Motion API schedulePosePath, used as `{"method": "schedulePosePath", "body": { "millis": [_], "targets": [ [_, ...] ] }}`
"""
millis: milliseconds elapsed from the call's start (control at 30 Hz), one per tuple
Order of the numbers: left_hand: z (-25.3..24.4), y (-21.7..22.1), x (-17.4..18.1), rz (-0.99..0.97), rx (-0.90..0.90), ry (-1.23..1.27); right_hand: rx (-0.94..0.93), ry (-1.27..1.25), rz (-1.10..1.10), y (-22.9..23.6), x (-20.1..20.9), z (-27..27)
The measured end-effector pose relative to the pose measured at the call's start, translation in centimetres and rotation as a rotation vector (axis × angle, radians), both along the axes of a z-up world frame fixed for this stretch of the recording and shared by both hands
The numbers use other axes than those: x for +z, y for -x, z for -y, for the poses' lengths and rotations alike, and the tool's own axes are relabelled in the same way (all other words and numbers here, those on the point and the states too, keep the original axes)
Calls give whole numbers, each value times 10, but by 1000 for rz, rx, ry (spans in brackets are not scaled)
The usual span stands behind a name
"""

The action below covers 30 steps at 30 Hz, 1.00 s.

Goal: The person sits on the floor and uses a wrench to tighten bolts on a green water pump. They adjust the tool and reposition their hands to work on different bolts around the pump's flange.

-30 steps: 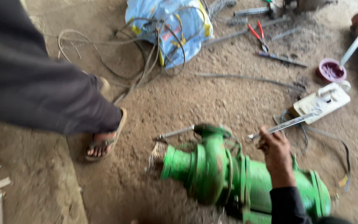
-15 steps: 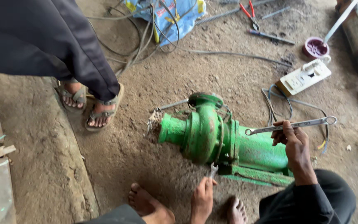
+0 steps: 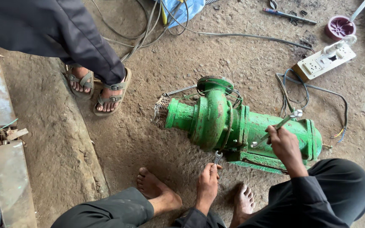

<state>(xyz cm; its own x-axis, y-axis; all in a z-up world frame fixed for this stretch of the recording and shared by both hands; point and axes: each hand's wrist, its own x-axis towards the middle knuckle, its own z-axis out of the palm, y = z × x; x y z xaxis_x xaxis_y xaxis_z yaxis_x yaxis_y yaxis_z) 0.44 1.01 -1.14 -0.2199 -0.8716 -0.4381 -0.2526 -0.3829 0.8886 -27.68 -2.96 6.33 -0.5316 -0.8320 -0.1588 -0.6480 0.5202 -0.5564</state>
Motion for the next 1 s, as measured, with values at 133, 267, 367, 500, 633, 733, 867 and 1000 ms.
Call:
{"method": "schedulePosePath", "body": {
  "millis": [133, 267, 367, 500, 633, 733, 867, 1000],
  "targets": [
    [0, -3, 0, 49, -44, -29, 4, -69, 36, 2, -19, 5],
    [0, -5, 0, 50, -46, -14, -14, -64, 82, 1, -25, 8],
    [2, -4, 0, 43, -30, -20, 13, -23, 43, 3, -30, 12],
    [3, -4, 2, 61, -25, 8, -9, -84, 53, 7, -41, 18],
    [5, -3, 4, 51, -24, -21, -5, -84, -32, 5, -47, 15],
    [5, -5, 5, 50, -17, -31, -6, -77, -12, -1, -41, 8],
    [8, -5, 5, 49, -16, -43, -79, -18, 174, -9, -27, 0],
    [8, -4, 2, 45, -11, 3, -158, 42, 265, -16, -23, -7]
  ]
}}
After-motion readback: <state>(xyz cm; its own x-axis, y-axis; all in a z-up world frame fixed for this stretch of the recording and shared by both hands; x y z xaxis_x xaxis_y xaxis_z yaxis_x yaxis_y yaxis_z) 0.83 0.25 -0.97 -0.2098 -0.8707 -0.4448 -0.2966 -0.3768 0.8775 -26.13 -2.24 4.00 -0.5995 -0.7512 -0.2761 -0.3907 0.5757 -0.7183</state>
